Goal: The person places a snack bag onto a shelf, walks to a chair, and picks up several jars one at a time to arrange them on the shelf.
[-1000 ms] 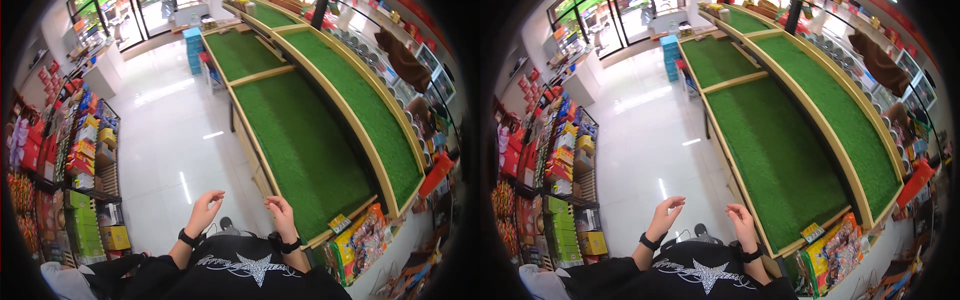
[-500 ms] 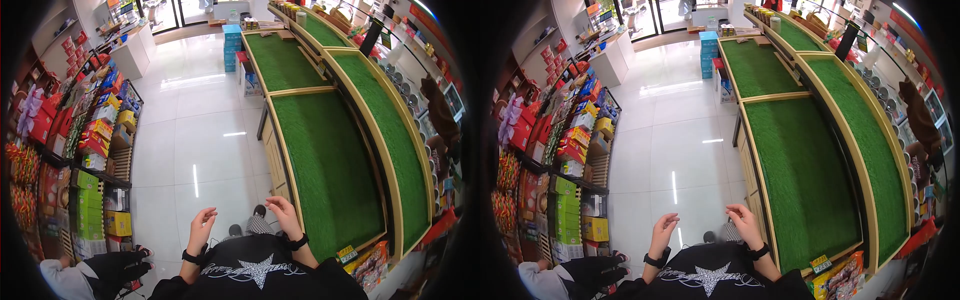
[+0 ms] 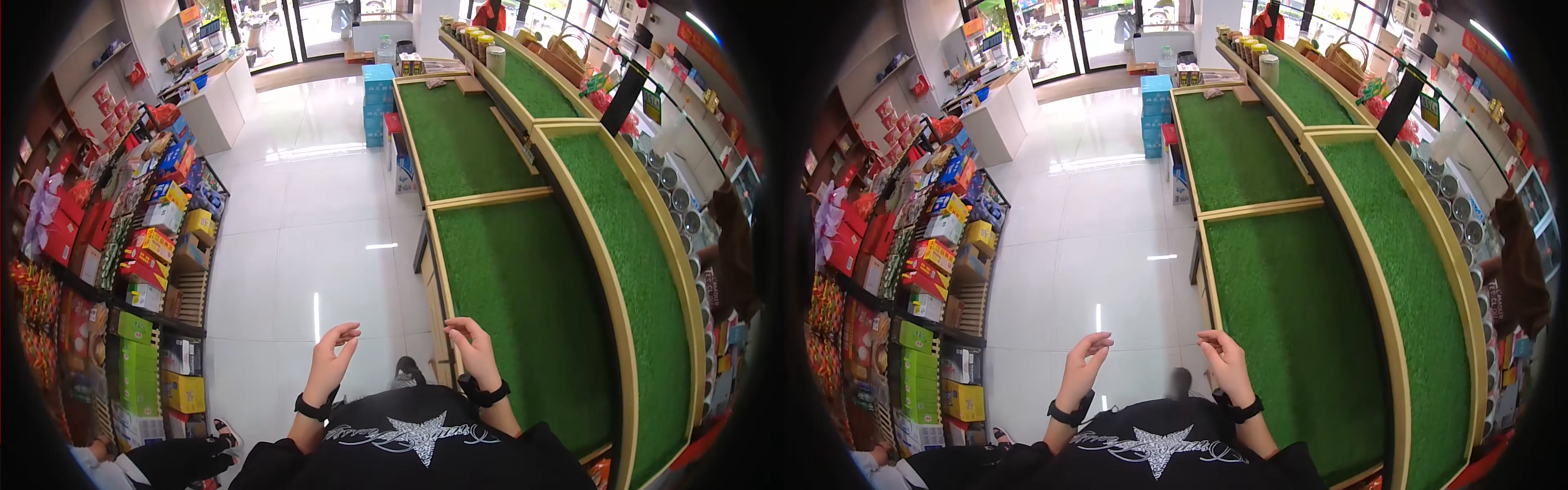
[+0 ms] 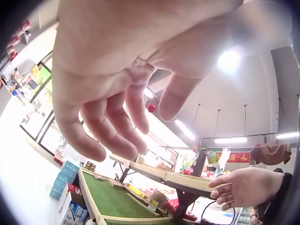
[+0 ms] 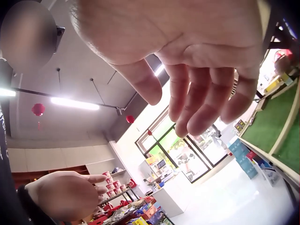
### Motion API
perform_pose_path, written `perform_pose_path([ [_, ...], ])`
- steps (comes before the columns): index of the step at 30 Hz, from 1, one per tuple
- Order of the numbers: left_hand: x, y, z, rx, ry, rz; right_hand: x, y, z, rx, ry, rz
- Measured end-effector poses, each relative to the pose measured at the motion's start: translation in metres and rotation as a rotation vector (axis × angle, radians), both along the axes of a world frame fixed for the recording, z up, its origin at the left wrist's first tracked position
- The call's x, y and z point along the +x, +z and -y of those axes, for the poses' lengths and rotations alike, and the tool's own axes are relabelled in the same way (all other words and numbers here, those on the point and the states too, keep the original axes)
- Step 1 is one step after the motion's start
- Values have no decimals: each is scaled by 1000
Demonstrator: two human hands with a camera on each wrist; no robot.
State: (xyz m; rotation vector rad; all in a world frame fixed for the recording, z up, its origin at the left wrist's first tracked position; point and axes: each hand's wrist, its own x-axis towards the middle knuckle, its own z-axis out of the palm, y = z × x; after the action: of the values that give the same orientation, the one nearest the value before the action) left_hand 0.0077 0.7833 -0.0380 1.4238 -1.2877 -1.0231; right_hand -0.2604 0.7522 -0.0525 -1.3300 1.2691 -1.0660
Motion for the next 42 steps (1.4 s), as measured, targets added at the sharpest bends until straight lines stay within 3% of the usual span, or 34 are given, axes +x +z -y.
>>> perform_pose_path([
  [5,-29,3,46,24,-25,34,-23,2,50,41,41,5],
  [14,-12,-10,121,78,-41,44,4,-24,93,202,107,105],
  [23,50,9,239,-68,-99,77,66,-5,207,77,9,53],
  [27,91,20,285,-118,-100,122,111,-14,257,71,42,144],
  [33,135,17,324,-56,-114,117,172,-8,303,12,144,27],
  [42,166,6,360,44,-5,29,198,-13,375,112,220,7],
])
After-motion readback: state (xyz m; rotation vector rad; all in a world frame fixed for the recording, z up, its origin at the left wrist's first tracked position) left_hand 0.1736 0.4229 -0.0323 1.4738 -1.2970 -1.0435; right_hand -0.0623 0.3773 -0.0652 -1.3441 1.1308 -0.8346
